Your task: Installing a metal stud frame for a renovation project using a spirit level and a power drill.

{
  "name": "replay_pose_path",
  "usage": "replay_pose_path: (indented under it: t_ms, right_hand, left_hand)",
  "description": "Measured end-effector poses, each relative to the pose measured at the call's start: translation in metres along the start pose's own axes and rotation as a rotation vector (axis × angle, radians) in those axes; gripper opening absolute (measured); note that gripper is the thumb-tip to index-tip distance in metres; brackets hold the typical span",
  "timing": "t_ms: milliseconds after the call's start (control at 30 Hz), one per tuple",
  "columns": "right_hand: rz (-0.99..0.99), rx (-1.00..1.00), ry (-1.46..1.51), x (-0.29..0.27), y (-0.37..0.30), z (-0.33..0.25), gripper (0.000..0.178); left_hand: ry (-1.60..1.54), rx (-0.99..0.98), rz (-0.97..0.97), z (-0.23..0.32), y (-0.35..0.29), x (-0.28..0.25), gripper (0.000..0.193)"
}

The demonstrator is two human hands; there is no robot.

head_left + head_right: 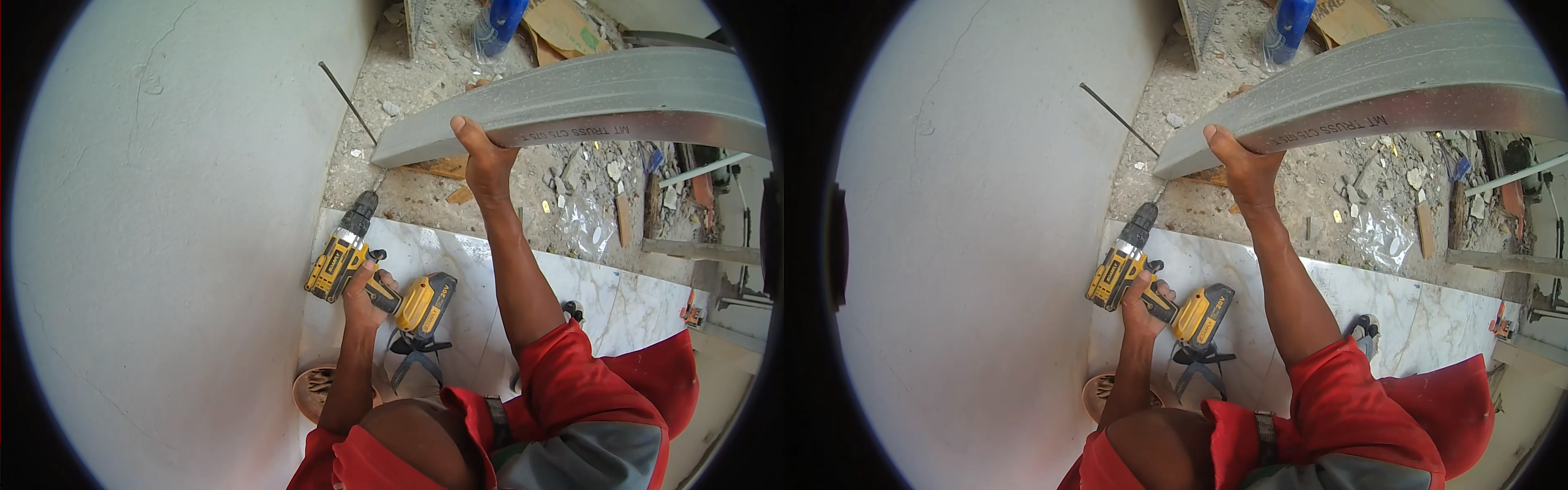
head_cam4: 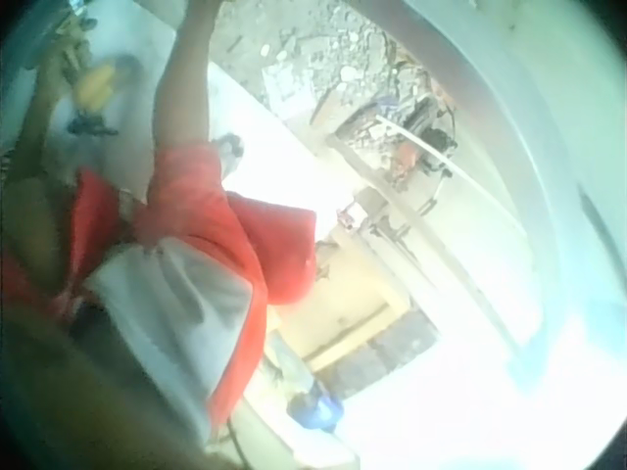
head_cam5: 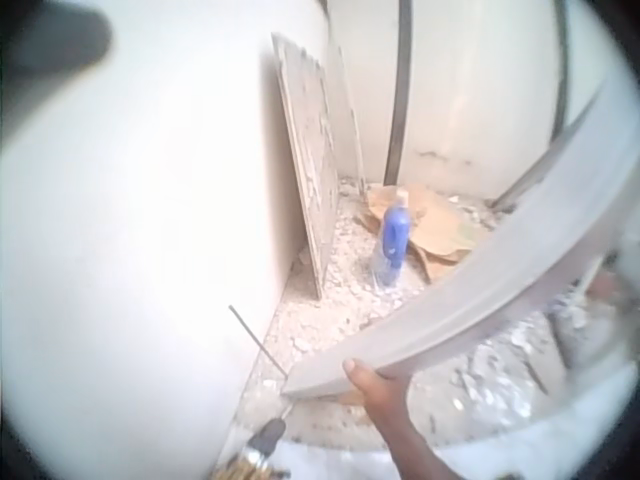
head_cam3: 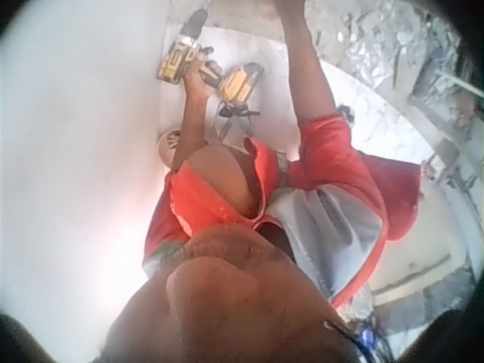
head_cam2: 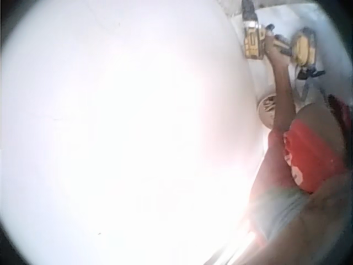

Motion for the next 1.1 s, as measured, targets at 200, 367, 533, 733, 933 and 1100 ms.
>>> replay_pose_path:
  t_ms: [200, 367, 533, 733, 933, 1100]
  right_hand:
    - [0.007, 0.016, 0.005, 0.002, -0.001, -0.001, 0.062]
    - [0.018, -0.023, 0.091, 0.003, 0.001, -0.001, 0.056]
    - [0.018, -0.012, 0.081, 0.002, 0.001, -0.002, 0.055]
    - [0.007, 0.015, 0.076, 0.001, 0.001, 0.001, 0.059]
    - [-0.003, 0.041, 0.053, 0.003, 0.000, 0.001, 0.065]
    - [0.014, 0.058, 0.102, 0.004, -0.001, 0.000, 0.065]
  left_hand:
    - [-0.026, -0.026, 0.006, -0.002, -0.001, 0.004, 0.018]
    - [-0.045, -0.024, -0.006, -0.005, 0.000, 0.001, 0.019]
    - [-0.051, -0.020, -0.013, -0.008, 0.000, 0.002, 0.019]
    - [-0.096, -0.062, -0.034, -0.010, 0.004, -0.003, 0.020]
    - [-0.101, -0.058, -0.041, -0.008, 0.002, 0.000, 0.019]
    - [-0.080, -0.046, -0.056, -0.006, 0.002, -0.001, 0.018]
Point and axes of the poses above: each hand's wrist, its own y-axis towards the middle knuckle, its own x-axis out of the palm, z = x × y, the point moved 7 cm from there along y, towards the middle knuckle, and after that the axes turned 6 degrees about -y, right-handed, at the moved point
